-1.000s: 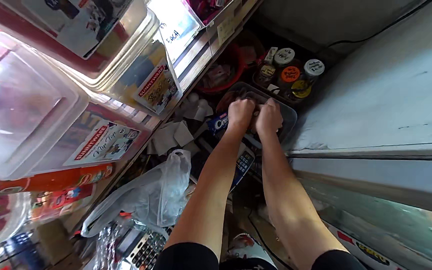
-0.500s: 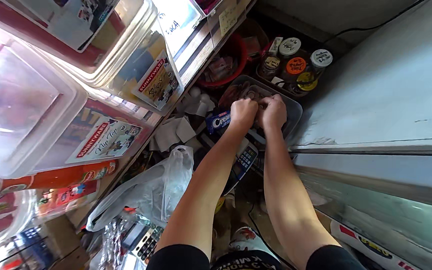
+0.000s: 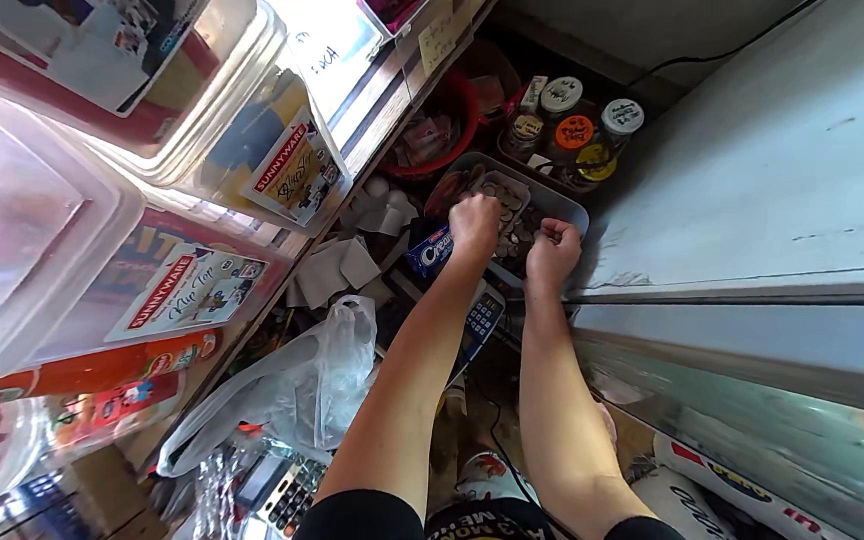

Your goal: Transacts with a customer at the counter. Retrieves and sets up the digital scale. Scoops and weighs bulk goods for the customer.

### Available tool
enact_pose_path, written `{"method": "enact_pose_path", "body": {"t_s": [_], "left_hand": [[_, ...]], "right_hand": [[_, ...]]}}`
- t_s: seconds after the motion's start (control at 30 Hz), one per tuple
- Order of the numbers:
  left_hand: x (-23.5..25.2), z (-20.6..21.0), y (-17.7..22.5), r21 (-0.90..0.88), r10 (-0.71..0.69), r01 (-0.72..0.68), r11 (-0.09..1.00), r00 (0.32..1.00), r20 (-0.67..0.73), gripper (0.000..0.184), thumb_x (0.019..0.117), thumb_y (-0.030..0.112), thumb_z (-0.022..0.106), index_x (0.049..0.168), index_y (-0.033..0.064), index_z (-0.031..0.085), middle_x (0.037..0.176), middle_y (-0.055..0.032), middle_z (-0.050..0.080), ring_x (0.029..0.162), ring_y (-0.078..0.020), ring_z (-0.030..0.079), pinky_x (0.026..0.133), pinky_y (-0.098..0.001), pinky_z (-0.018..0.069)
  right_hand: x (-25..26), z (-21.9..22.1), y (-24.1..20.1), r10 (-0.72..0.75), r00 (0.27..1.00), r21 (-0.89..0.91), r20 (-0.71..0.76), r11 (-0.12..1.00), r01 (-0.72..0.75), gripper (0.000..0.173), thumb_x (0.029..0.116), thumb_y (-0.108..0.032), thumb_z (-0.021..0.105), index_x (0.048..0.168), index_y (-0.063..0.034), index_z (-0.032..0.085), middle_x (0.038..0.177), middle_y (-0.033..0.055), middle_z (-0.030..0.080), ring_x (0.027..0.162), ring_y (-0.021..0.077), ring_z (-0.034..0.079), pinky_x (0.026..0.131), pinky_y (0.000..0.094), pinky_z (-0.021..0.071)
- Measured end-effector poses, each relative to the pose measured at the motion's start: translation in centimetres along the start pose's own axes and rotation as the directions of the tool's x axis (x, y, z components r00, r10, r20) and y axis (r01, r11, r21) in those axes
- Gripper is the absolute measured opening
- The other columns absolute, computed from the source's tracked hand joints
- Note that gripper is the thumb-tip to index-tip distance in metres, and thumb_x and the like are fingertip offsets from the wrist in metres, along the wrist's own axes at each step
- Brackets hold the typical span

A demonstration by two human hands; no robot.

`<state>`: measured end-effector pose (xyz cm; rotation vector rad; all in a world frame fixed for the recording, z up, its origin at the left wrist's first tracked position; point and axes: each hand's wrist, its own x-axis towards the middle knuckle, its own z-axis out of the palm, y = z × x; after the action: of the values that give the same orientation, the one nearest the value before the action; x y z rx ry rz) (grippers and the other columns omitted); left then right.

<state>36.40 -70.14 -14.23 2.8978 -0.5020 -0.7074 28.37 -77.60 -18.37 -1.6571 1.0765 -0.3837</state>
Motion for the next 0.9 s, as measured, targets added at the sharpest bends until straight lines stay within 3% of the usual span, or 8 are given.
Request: {"method": "enact_pose_path", "body": {"t_s": [0.27, 0.37, 0.43, 0.5, 0.57, 0.67, 0.8, 0.9], "left_hand": [[0.0, 0.0, -0.4, 0.007, 0.016, -0.016, 1.0, 0.999, 0.031, 0.018, 0.0902, 0.001, 0.067, 0.108, -0.0017, 0.071, 0.125, -0.0206, 0.065, 0.112, -0.0388, 0.066, 0.083, -0.0553, 0.0568], [-0.4, -0.7, -0.5, -0.049, 0.053, -0.053, 0.997, 0.999, 0.005, 0.015, 0.0925, 0.007, 0.068, 0.105, -0.0002, 0.072, 0.119, -0.0192, 0.069, 0.113, -0.0377, 0.066, 0.085, -0.0559, 0.0557], [-1.2, -2.1, -0.2, -0.076, 0.111, -0.115, 0.99, 0.992, -0.053, 0.019, 0.0931, 0.009, 0.068, 0.109, 0.0001, 0.072, 0.125, -0.0177, 0.067, 0.119, -0.0363, 0.063, 0.09, -0.0546, 0.0547], [-2.4, -4.4, 0.1, -0.077, 0.17, -0.18, 0.981, 0.978, -0.123, 0.022, 0.0932, 0.015, 0.072, 0.111, 0.0013, 0.073, 0.127, -0.0166, 0.066, 0.122, -0.0348, 0.061, 0.093, -0.0527, 0.0545], [-3.9, -7.2, 0.2, -0.094, 0.193, -0.211, 0.973, 0.966, -0.171, 0.025, 0.0943, 0.02, 0.072, 0.114, 0.0037, 0.074, 0.126, -0.0137, 0.066, 0.122, -0.0324, 0.062, 0.093, -0.051, 0.0542], [-7.5, -11.2, -0.5, -0.214, 0.189, -0.24, 0.947, 0.954, -0.235, 0.024, 0.0955, 0.028, 0.072, 0.111, 0.0097, 0.076, 0.119, -0.0081, 0.068, 0.114, -0.0258, 0.065, 0.091, -0.0477, 0.0544], [-12.6, -12.1, -3.2, -0.516, 0.145, -0.366, 0.774, 0.897, -0.418, 0.019, 0.0904, 0.025, 0.079, 0.099, 0.0082, 0.077, 0.1, -0.0076, 0.071, 0.094, -0.0218, 0.067, 0.082, -0.0453, 0.0551], [-15.8, -10.7, -5.8, -0.732, 0.099, -0.439, 0.521, 0.883, -0.459, 0.014, 0.0887, 0.017, 0.081, 0.094, 0.0051, 0.075, 0.086, -0.0038, 0.071, 0.078, -0.0108, 0.066, 0.072, -0.0312, 0.0549]], "right_hand": [[0.0, 0.0, 0.2, 0.002, 1.0, -0.028, 0.006, 1.0, -0.002, 0.031, 0.0978, -0.001, 0.051, 0.128, 0.001, 0.06, 0.122, 0.0155, 0.063, 0.107, 0.0205, 0.062, 0.093, 0.0355, 0.0498], [0.4, -0.2, 0.0, 0.035, 0.993, -0.228, 0.11, 0.974, -0.009, 0.043, 0.0895, 0.006, 0.059, 0.133, 0.0005, 0.059, 0.133, 0.0216, 0.059, 0.123, 0.0326, 0.058, 0.103, 0.0471, 0.0474], [0.5, 0.0, -0.3, 0.074, 0.984, -0.332, 0.162, 0.943, -0.016, 0.046, 0.0864, 0.006, 0.066, 0.132, 0.0016, 0.061, 0.138, 0.0285, 0.053, 0.129, 0.0415, 0.051, 0.106, 0.0525, 0.0449], [0.4, 0.6, -0.7, 0.085, 0.982, -0.446, 0.166, 0.895, -0.002, 0.046, 0.0861, 0.003, 0.07, 0.131, 0.0046, 0.061, 0.142, 0.0321, 0.046, 0.133, 0.0429, 0.048, 0.108, 0.0506, 0.044], [0.6, 0.8, -1.3, 0.117, 0.975, -0.539, 0.188, 0.842, 0.003, 0.054, 0.0849, -0.002, 0.074, 0.136, 0.0056, 0.056, 0.147, 0.0331, 0.042, 0.137, 0.0449, 0.045, 0.11, 0.0533, 0.0431], [1.1, 1.0, -1.3, 0.131, 0.969, -0.589, 0.208, 0.808, 0.017, 0.051, 0.0879, -0.003, 0.072, 0.135, 0.0058, 0.056, 0.147, 0.0327, 0.044, 0.137, 0.0453, 0.046, 0.111, 0.0555, 0.0422], [1.1, 0.9, -1.2, 0.074, 0.976, -0.584, 0.207, 0.81, 0.062, 0.05, 0.0849, 0.002, 0.071, 0.133, 0.0079, 0.057, 0.139, 0.0328, 0.052, 0.133, 0.046, 0.05, 0.108, 0.0583, 0.0431], [1.1, 0.7, -1.3, 0.034, 0.981, -0.557, 0.193, 0.827, 0.08, 0.055, 0.0859, 0.001, 0.072, 0.137, 0.0049, 0.052, 0.135, 0.0323, 0.055, 0.129, 0.0455, 0.054, 0.107, 0.0586, 0.0443]]}}
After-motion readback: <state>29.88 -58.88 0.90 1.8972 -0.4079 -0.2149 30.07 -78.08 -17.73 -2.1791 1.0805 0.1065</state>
